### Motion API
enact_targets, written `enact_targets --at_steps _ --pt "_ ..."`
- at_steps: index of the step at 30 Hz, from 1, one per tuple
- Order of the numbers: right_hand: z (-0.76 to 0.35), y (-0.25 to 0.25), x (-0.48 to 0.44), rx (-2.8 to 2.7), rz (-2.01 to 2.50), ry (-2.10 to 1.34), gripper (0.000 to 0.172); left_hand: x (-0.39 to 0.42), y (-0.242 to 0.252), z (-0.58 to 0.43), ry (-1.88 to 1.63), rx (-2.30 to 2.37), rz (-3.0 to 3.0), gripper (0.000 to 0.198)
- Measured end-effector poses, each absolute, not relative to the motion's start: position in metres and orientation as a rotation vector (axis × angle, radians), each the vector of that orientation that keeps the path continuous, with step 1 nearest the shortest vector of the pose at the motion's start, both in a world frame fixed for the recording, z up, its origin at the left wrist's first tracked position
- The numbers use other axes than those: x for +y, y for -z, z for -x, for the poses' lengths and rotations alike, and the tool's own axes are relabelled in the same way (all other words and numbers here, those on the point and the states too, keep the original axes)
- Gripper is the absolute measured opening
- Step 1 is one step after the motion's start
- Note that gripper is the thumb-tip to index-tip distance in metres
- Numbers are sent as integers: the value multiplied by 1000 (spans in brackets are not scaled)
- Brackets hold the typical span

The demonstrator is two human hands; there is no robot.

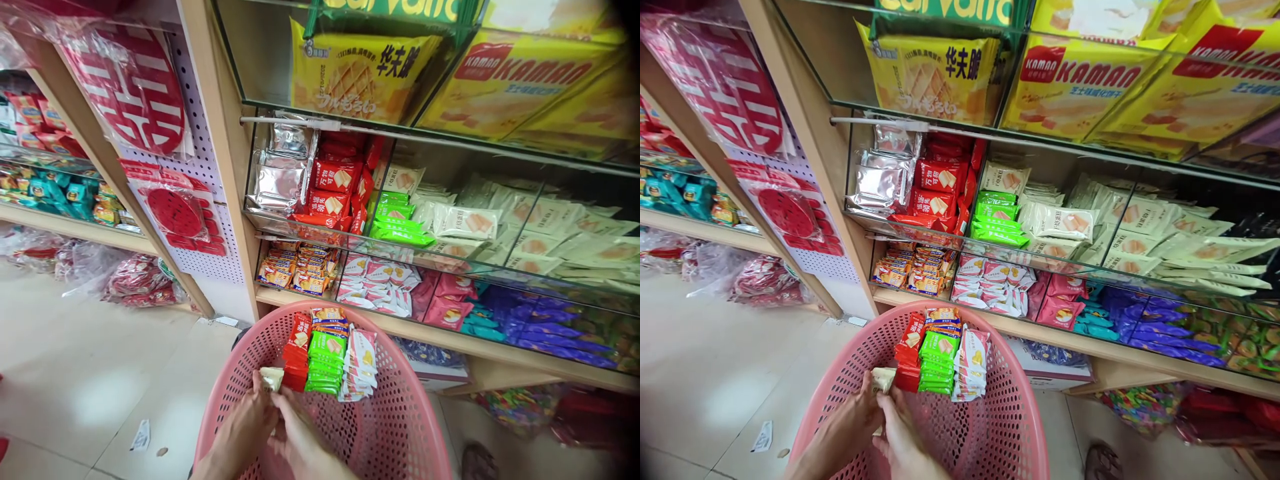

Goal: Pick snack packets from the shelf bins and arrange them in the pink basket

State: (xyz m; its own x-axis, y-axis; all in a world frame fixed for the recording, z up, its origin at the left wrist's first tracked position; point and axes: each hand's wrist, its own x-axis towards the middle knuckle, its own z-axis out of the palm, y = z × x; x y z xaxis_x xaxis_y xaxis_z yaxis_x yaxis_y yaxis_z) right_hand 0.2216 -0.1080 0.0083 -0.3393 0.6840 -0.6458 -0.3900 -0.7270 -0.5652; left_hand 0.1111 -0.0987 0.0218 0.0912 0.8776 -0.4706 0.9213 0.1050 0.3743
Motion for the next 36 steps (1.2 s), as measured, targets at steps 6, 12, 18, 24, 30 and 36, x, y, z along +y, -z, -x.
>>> enact_targets --at_steps 6,12,18,24,30,36 --pt "-214 -3 -112 -421 1132 -2102 45 -96 -18 -104 117 1769 -1782 62" --pt "-206 19 -109 -393 1197 -1972 58 -78 -22 -102 177 1678 -1835 57" --pt "-212 2 -103 -481 1333 -2084 53 -65 -31 -102 255 1742 -1896 47" --pt "-219 -16 -100 -707 1537 -2091 61 -69 -41 -110 327 1868 -1931 50" --pt "-219 -1 -103 -549 1481 -2079 58 -67 -40 -113 354 1890 -1992 49" --pt "-217 2 -107 -460 1407 -2074 52 -64 -34 -111 328 1826 -2035 47"
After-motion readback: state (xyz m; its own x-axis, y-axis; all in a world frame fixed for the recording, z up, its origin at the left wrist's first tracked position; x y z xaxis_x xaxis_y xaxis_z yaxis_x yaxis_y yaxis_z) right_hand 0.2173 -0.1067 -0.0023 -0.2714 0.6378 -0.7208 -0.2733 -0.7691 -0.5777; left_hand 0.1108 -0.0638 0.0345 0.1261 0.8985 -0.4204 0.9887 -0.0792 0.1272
